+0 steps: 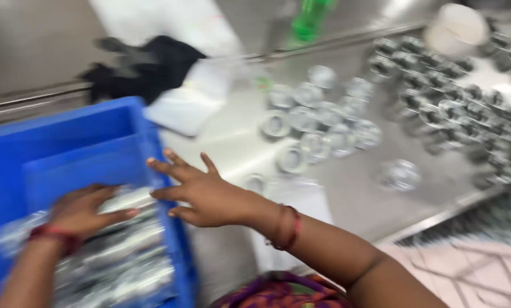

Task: Packing metal rings into plastic bags and organizing them into crates at an assembly station.

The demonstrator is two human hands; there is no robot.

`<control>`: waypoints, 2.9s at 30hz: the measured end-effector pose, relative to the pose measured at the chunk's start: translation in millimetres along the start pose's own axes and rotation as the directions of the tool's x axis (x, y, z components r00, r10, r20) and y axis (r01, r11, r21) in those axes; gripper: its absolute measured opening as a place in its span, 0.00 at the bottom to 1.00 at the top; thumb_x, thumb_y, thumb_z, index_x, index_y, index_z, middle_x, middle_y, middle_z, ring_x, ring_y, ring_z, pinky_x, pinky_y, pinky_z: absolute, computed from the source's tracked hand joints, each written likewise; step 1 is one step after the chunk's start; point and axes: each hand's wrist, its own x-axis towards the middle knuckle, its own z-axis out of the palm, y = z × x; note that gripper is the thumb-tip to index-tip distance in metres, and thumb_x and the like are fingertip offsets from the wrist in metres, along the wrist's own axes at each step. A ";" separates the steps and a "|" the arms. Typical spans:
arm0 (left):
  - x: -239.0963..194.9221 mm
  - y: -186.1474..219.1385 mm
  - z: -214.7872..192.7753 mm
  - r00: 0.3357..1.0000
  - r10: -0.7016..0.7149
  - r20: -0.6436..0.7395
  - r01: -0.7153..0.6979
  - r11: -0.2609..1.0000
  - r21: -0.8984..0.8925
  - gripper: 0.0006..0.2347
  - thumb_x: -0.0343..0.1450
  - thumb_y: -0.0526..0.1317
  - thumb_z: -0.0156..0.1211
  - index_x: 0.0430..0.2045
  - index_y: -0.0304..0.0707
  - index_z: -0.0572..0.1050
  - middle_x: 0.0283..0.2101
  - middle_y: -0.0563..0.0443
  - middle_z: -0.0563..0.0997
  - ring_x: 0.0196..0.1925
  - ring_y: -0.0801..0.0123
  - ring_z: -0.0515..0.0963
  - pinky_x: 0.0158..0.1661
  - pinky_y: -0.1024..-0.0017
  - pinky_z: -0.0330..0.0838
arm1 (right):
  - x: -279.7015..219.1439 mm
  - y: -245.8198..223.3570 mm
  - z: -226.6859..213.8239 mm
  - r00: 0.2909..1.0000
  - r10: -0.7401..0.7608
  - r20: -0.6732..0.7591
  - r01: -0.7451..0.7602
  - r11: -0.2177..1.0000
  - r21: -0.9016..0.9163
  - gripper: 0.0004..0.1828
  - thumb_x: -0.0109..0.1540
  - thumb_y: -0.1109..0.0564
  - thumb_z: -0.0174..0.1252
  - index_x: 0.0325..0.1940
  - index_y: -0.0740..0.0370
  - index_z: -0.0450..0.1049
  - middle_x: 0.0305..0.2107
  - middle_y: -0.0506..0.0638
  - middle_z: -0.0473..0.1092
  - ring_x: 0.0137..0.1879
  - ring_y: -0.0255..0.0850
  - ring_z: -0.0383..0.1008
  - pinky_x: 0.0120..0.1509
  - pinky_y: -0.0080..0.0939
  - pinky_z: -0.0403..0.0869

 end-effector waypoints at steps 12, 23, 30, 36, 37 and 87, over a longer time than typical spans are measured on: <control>14.9 290.9 -17.4 0.646 0.187 -0.740 -0.336 0.940 -0.056 0.20 0.63 0.45 0.71 0.48 0.39 0.78 0.54 0.40 0.75 0.59 0.43 0.73 0.58 0.49 0.66 | -315.7 276.2 35.2 0.467 0.841 -0.274 -0.869 0.494 0.033 0.39 0.52 0.37 0.72 0.62 0.54 0.74 0.53 0.64 0.68 0.66 0.57 0.61 0.72 0.62 0.63; 89.2 394.9 -0.6 0.940 0.002 -0.341 -0.076 0.976 -0.203 0.37 0.55 0.47 0.80 0.55 0.33 0.65 0.56 0.37 0.70 0.55 0.40 0.73 0.53 0.55 0.73 | -216.8 308.9 -20.6 0.763 0.486 -0.426 -0.521 0.853 0.040 0.36 0.44 0.57 0.75 0.56 0.57 0.73 0.48 0.62 0.71 0.51 0.60 0.72 0.56 0.54 0.73; 143.4 471.0 9.3 0.974 0.048 -0.221 -0.059 0.997 -0.042 0.36 0.59 0.38 0.73 0.63 0.54 0.64 0.64 0.35 0.62 0.60 0.37 0.72 0.52 0.53 0.75 | -218.2 301.7 -32.1 0.763 0.494 -0.416 -0.510 0.856 0.081 0.32 0.46 0.51 0.74 0.53 0.54 0.75 0.48 0.56 0.73 0.48 0.57 0.76 0.50 0.53 0.75; 140.1 473.3 24.9 0.963 -0.017 -0.271 -0.045 0.974 -0.224 0.18 0.72 0.45 0.58 0.58 0.66 0.72 0.69 0.37 0.57 0.64 0.38 0.69 0.57 0.53 0.72 | -241.2 286.1 5.8 0.754 0.485 -0.442 -0.518 0.854 0.053 0.35 0.46 0.47 0.73 0.55 0.55 0.74 0.50 0.56 0.72 0.52 0.56 0.75 0.53 0.54 0.75; 134.5 469.6 31.8 0.957 0.021 -0.290 -0.082 0.977 -0.198 0.20 0.69 0.43 0.60 0.58 0.64 0.73 0.69 0.37 0.58 0.60 0.38 0.73 0.55 0.54 0.75 | -246.4 271.3 10.0 0.719 0.571 -0.397 -0.609 0.792 0.037 0.37 0.44 0.45 0.74 0.56 0.55 0.74 0.51 0.55 0.72 0.52 0.56 0.76 0.53 0.54 0.75; 2.2 37.7 -83.5 0.700 0.087 -0.709 -0.221 0.970 -0.100 0.21 0.65 0.50 0.71 0.50 0.41 0.81 0.52 0.37 0.82 0.55 0.45 0.80 0.55 0.56 0.73 | -123.9 177.4 24.6 0.308 0.651 -0.694 -0.907 0.421 -0.007 0.57 0.46 0.33 0.79 0.63 0.71 0.61 0.61 0.73 0.60 0.62 0.68 0.63 0.54 0.66 0.67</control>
